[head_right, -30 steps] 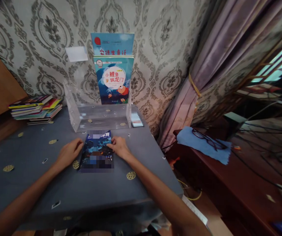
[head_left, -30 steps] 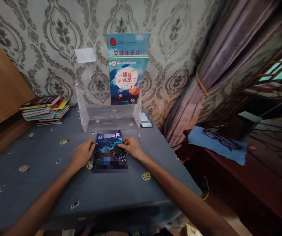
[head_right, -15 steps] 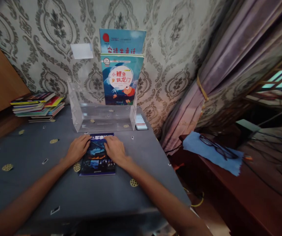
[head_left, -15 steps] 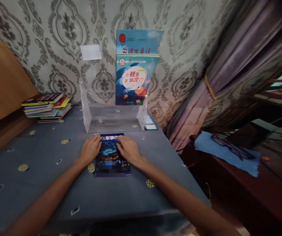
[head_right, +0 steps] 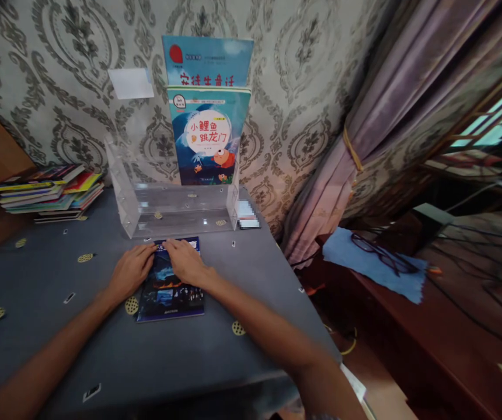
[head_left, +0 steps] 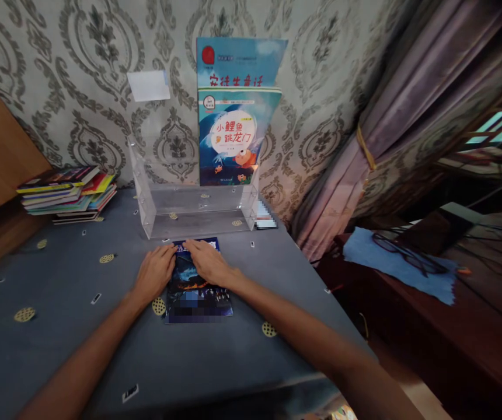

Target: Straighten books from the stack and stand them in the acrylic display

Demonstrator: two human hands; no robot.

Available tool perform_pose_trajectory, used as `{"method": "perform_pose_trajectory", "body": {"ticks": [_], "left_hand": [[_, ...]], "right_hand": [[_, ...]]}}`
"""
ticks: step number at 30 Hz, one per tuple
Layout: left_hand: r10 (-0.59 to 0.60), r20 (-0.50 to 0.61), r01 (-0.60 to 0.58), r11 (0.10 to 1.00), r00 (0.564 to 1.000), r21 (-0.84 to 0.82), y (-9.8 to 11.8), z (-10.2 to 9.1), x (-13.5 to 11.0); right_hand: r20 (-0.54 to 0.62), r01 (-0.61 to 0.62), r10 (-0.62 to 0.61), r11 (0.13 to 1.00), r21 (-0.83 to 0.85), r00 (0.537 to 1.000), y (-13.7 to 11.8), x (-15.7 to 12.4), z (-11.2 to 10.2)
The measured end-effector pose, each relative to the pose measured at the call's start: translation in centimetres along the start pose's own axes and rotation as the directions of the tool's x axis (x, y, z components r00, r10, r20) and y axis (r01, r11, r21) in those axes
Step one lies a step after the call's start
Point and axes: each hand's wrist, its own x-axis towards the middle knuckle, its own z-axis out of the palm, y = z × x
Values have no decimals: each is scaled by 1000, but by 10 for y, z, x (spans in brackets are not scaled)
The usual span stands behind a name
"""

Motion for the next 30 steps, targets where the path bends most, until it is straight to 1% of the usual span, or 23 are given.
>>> {"method": "perform_pose_trajectory", "body": {"ticks": [4, 8, 12, 15, 18, 22, 24, 26, 30], "left_hand": [[-1, 7, 1, 1000, 1000, 8, 0, 1, -1], [2, -3, -2, 1000, 1000, 8, -2, 2, -1], [22, 53, -24, 999, 998, 38, -7, -1, 5], [38, 89, -46, 995, 995, 92, -6, -7, 14], [42, 126, -62, 986, 991, 155, 8, -15, 20], [37, 179, -71, 980, 983, 186, 42, -23, 15], [83, 191, -119, 976, 978, 182, 60, -23, 9], [119, 196, -161, 964, 973, 213, 74, -23, 3], [98, 232, -165, 942, 968, 291, 91, -23, 1]], "right_hand": [[-23, -133, 133, 991, -13, 991, 29, -22, -15], [-69, -242, 249, 965, 96, 966, 51, -35, -20], [-109, -261, 285, 946, 190, 952, 55, -38, -17], [-78, -274, 318, 897, 347, 945, 49, -42, -16], [-68, -256, 318, 857, 447, 946, 43, -49, -16], [-112, -210, 299, 848, 487, 948, 38, -56, -16], [-122, -200, 298, 842, 501, 947, 37, -58, -16], [-127, -204, 308, 834, 513, 943, 36, -58, -17], [-125, -209, 319, 823, 529, 940, 35, -58, -18]]}}
